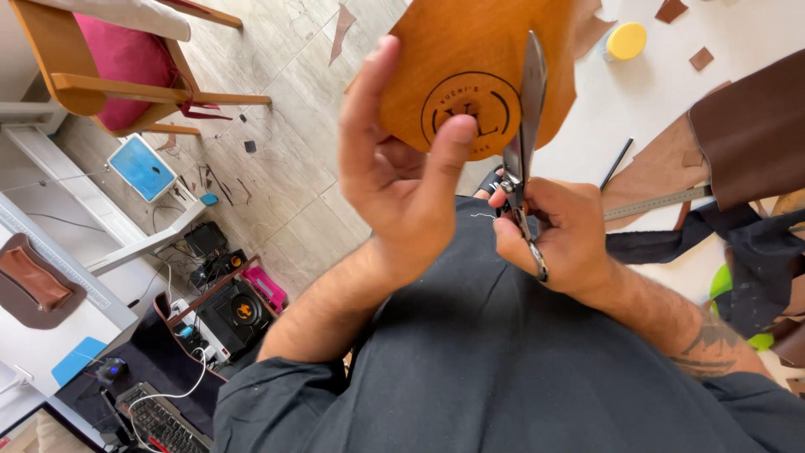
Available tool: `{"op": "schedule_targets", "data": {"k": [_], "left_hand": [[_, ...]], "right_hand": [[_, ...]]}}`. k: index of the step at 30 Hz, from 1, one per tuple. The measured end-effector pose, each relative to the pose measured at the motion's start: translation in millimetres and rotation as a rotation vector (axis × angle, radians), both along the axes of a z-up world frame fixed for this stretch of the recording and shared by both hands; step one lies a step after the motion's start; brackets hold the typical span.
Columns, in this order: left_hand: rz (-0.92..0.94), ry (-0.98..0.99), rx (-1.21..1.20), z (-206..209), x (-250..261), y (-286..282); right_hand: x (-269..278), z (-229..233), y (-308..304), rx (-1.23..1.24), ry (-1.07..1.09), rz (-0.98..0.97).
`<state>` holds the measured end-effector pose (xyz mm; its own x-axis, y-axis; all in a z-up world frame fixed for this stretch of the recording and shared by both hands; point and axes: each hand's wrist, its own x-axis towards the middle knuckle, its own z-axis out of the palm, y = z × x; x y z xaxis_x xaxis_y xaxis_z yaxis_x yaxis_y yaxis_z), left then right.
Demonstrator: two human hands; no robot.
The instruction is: Cleaning an engraved leather patch with a cloth and then trimming it to a circular shape using scissors.
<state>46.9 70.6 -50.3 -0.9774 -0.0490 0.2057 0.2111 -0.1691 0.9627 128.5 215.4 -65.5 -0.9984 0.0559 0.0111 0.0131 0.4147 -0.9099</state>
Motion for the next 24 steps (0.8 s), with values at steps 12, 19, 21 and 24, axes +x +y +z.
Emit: {"op": "schedule_targets", "data": {"k": [12,19,21,24], "left_hand": [[-0.072,0.203,-0.431,22.2,-18.5,-0.6],[-0.1,0.188,-0.486,24.4,-13.4,0.8],[-0.104,0.192,-0.489,24.0,-13.4,0.3],[-0.111,0.196,-0.493,22.9,-13.1,-0.3]], "right_hand": [[-0.5,-0.7,5.8,-0.102,-0.031,-0.002],[-7.3,5.8,12.0,-0.121,-0.031,0.001],[-6.5,3.7,13.6,-0.118,-0.024,0.005],[-5.6,1.7,14.7,-0.113,-0.012,0.007]]}}
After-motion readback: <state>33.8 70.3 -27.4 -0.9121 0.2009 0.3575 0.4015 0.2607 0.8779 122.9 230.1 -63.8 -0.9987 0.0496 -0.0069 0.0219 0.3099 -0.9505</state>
